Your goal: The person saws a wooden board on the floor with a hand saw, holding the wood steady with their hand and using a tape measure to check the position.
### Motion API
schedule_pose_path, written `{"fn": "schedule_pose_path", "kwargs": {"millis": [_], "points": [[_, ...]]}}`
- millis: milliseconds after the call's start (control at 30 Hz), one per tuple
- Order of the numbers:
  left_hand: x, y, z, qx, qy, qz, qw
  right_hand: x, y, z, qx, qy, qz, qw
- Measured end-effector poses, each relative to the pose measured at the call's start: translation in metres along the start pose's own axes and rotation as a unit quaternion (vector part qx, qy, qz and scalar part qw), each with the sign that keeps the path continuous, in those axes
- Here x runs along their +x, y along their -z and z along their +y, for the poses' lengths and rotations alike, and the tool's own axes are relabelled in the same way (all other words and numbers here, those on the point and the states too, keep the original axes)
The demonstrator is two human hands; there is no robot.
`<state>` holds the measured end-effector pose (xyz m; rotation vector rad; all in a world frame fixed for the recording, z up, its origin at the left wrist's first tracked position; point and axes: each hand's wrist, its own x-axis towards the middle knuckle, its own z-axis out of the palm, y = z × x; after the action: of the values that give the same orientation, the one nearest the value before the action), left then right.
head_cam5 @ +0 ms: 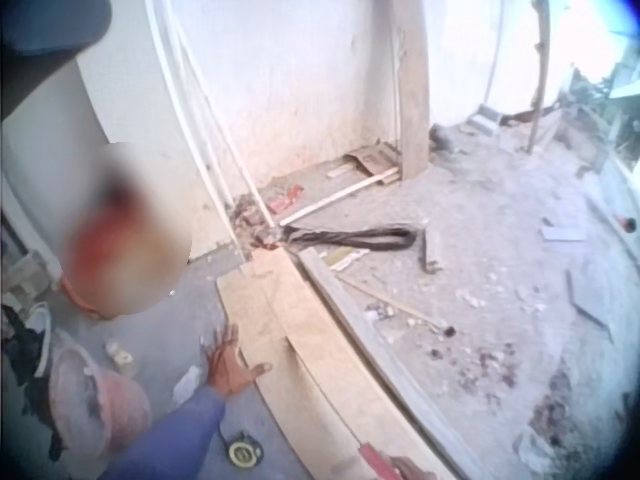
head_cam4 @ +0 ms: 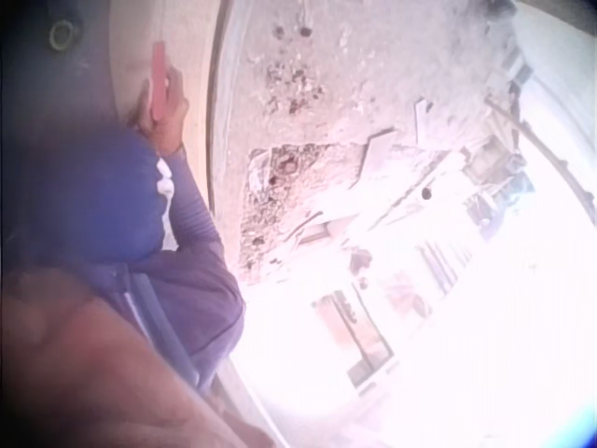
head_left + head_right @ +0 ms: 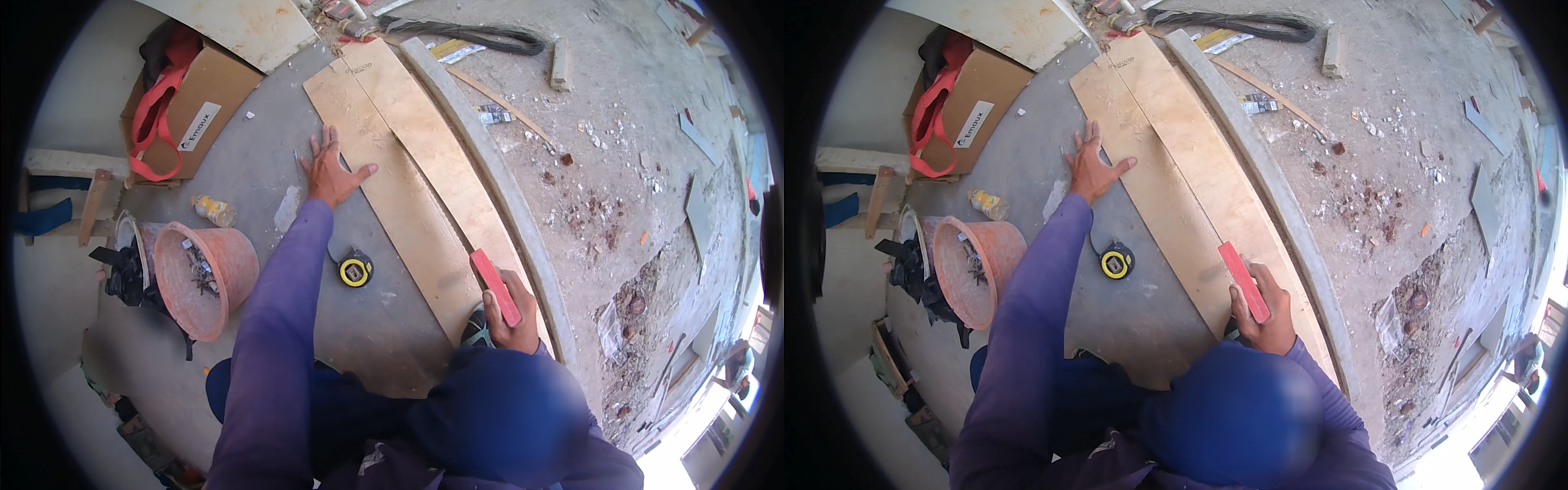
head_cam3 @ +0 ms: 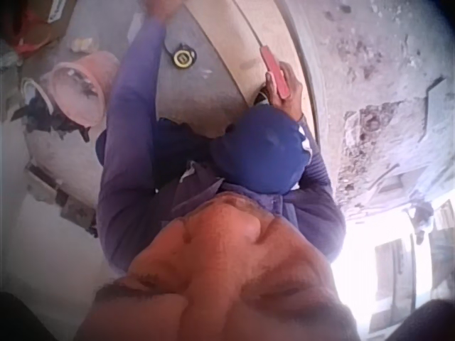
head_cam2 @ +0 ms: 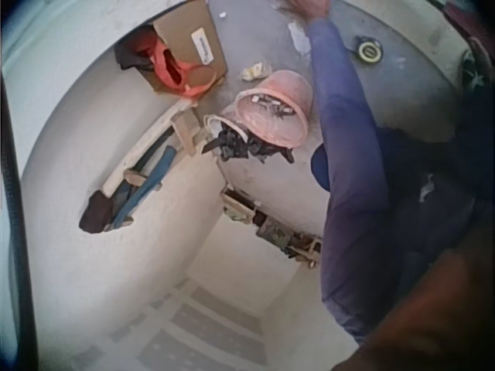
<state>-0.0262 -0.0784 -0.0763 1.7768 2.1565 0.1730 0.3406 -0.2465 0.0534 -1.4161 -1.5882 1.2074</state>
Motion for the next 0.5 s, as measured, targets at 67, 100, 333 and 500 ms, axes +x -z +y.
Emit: {"fn": "schedule_pose_path", "kwargs": {"millis": [67,100,333,500], "points": [[0.000,0.000,-0.005,-0.009,0.001,0.008,1.000,-0.001,-0.001,-0.006,-0.016,0.023,0.010,1.000],[-0.001,0.002,-0.004,-0.019,0.006,0.008,1.000,0.021,-0.009,-0.010,-0.016,0.021,-0.001,1.000],[0.007,-0.008,0.023,-0.038,-0.004,-0.012,0.999,0.139,-0.061,0.017,-0.020,0.067,0.026,0.997],[-0.001,0.005,-0.003,-0.021,0.020,-0.013,0.999,0.004,0.003,-0.006,0.005,0.001,-0.021,1.000]]}}
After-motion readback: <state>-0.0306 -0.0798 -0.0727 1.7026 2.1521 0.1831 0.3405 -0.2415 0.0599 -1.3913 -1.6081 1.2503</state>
